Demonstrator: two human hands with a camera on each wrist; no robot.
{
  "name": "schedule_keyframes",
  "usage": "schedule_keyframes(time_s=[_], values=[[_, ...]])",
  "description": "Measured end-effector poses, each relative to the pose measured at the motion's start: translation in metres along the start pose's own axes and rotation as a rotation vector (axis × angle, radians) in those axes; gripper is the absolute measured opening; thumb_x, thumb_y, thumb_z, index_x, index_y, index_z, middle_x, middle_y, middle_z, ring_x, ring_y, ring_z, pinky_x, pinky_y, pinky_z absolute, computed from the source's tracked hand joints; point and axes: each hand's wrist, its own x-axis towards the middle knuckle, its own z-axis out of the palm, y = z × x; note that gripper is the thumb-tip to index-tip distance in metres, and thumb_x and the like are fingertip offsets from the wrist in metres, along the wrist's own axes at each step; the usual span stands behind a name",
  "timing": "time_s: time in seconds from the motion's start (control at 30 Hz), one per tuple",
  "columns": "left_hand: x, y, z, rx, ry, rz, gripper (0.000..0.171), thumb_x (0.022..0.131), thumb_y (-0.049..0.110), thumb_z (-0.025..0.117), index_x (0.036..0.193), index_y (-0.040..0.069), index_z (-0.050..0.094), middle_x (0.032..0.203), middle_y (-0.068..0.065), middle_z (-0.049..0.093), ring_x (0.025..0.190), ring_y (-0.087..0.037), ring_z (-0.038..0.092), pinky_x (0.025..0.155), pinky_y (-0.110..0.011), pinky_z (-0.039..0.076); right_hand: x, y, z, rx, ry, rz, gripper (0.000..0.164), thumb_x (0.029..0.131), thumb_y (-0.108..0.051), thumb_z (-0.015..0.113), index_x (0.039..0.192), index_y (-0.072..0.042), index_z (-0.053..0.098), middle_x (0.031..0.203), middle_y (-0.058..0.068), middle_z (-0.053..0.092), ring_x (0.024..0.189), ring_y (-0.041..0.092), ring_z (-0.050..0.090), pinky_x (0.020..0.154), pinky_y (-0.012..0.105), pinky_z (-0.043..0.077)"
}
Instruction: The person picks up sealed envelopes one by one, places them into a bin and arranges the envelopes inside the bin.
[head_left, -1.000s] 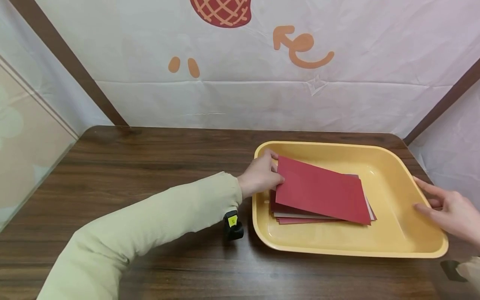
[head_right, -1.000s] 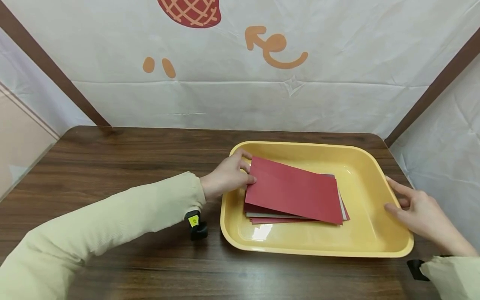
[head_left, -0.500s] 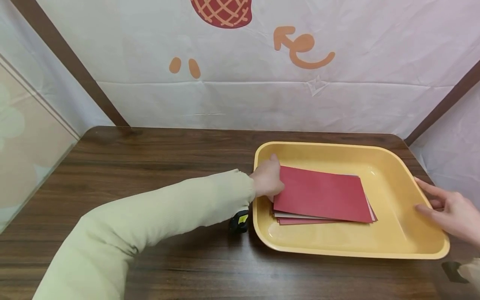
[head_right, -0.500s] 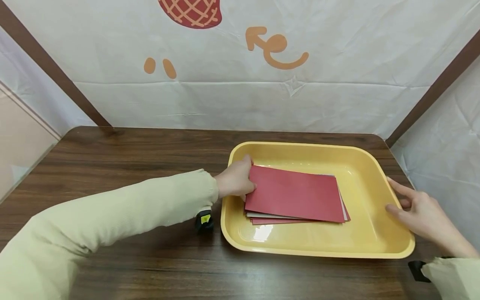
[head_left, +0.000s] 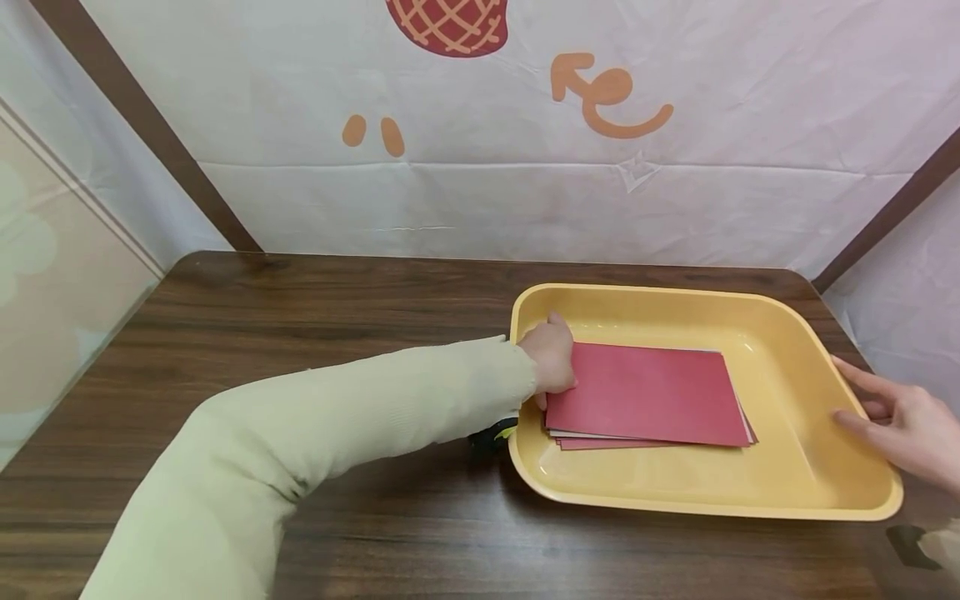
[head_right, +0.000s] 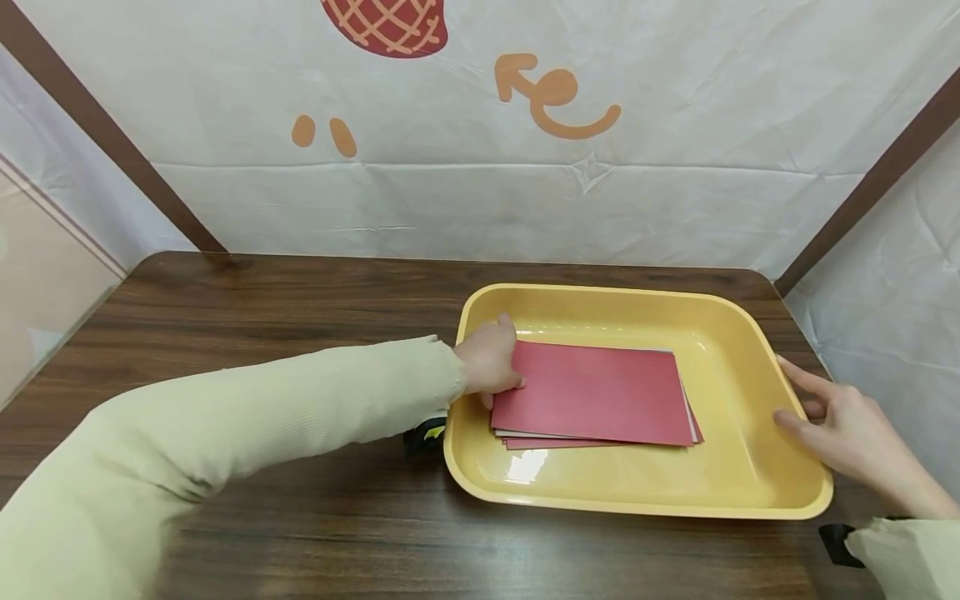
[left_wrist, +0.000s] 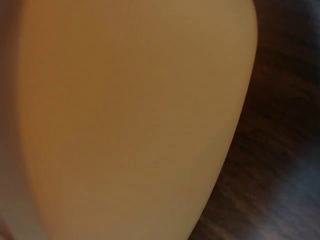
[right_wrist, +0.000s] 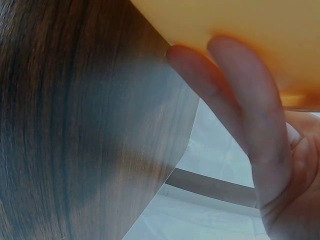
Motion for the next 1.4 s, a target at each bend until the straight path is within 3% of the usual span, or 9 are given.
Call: schedule_keyframes(time_s=[0.13,0.4,0.6,0.67,0.8,1.0,1.2,1.27,1.4], values=[[0.002,0.001,-0.001,0.012,-0.034,-0.034,0.084,0.086,0.013,0.068,0.146,-0.001,0.012,0.1,-0.019,0.06,0.047,-0.02,0.065,0.046,-0.029,0.054,0.0,-0.001,0.0,-0.009,-0.006,0.003,0.08,0.085,-0.002,0.066,0.135,-0.052,0.028,0.07,0.003,0.073,0.048,-0.008,0.058,0.045,0.016,0.045],[0.0,0.002,-0.002,0.058,-0.054,-0.037,0.064,0.087,0.012,0.064,0.136,-0.001,0.025,0.095,-0.017,0.058,0.043,-0.02,0.063,0.041,-0.027,0.052,0.001,-0.002,0.0,-0.014,0.0,0.0,0.08,0.085,-0.002,0.066,0.135,-0.051,0.029,0.07,0.005,0.072,0.049,-0.009,0.057,0.045,0.016,0.045],[-0.003,-0.004,-0.006,0.025,-0.056,0.018,0.063,0.087,0.012,0.063,0.135,-0.004,0.026,0.09,-0.017,0.059,0.043,-0.019,0.064,0.044,-0.027,0.053,0.001,-0.004,0.003,-0.058,-0.029,-0.007,0.075,0.086,0.0,0.065,0.15,-0.011,0.026,0.077,0.028,0.068,0.048,-0.009,0.057,0.043,0.019,0.046],[-0.005,-0.005,-0.012,-0.01,-0.057,0.05,0.058,0.089,0.013,0.061,0.133,-0.006,0.028,0.084,-0.016,0.063,0.044,-0.018,0.064,0.046,-0.026,0.053,0.001,-0.005,0.003,-0.061,-0.035,-0.005,0.075,0.086,0.0,0.064,0.15,-0.01,0.025,0.077,0.028,0.068,0.047,-0.008,0.057,0.043,0.019,0.047],[-0.011,-0.009,-0.029,-0.124,-0.059,0.116,0.045,0.091,0.012,0.055,0.126,-0.009,0.035,0.067,-0.012,0.062,0.047,-0.019,0.066,0.056,-0.02,0.053,0.0,-0.006,0.001,-0.045,-0.028,-0.004,0.079,0.086,0.0,0.064,0.146,-0.033,0.026,0.073,0.023,0.07,0.048,-0.006,0.058,0.043,0.019,0.047],[-0.018,-0.02,-0.046,-0.287,-0.039,0.125,0.03,0.094,0.016,0.054,0.115,-0.005,0.048,0.069,-0.013,0.064,0.055,-0.021,0.07,0.084,-0.025,0.053,0.0,-0.007,0.001,-0.071,-0.044,0.008,0.072,0.087,-0.001,0.063,0.148,-0.003,0.026,0.075,0.026,0.069,0.046,-0.005,0.057,0.043,0.019,0.046],[-0.027,-0.033,-0.052,-0.436,-0.012,0.1,0.027,0.096,0.019,0.057,0.115,0.001,0.054,0.101,-0.02,0.064,0.052,-0.017,0.066,0.069,-0.03,0.057,-0.003,-0.001,0.0,0.006,0.001,-0.014,0.082,0.084,0.001,0.065,0.132,-0.055,0.029,0.067,-0.003,0.072,0.047,-0.007,0.058,0.043,0.017,0.045],[-0.032,-0.04,-0.054,-0.506,0.001,0.104,0.025,0.096,0.017,0.057,0.113,0.0,0.055,0.095,-0.018,0.063,0.051,-0.015,0.063,0.061,-0.031,0.057,-0.004,-0.001,0.0,0.014,0.006,-0.024,0.083,0.084,0.001,0.066,0.128,-0.059,0.03,0.065,-0.013,0.07,0.047,-0.008,0.057,0.043,0.016,0.044],[-0.041,-0.059,-0.06,-0.607,0.028,0.12,0.025,0.096,0.015,0.055,0.114,-0.003,0.057,0.09,-0.016,0.059,0.052,-0.014,0.058,0.055,-0.032,0.056,-0.003,-0.001,0.0,0.0,0.005,-0.027,0.083,0.084,0.001,0.066,0.13,-0.058,0.029,0.065,-0.01,0.071,0.047,-0.008,0.057,0.044,0.016,0.044]])
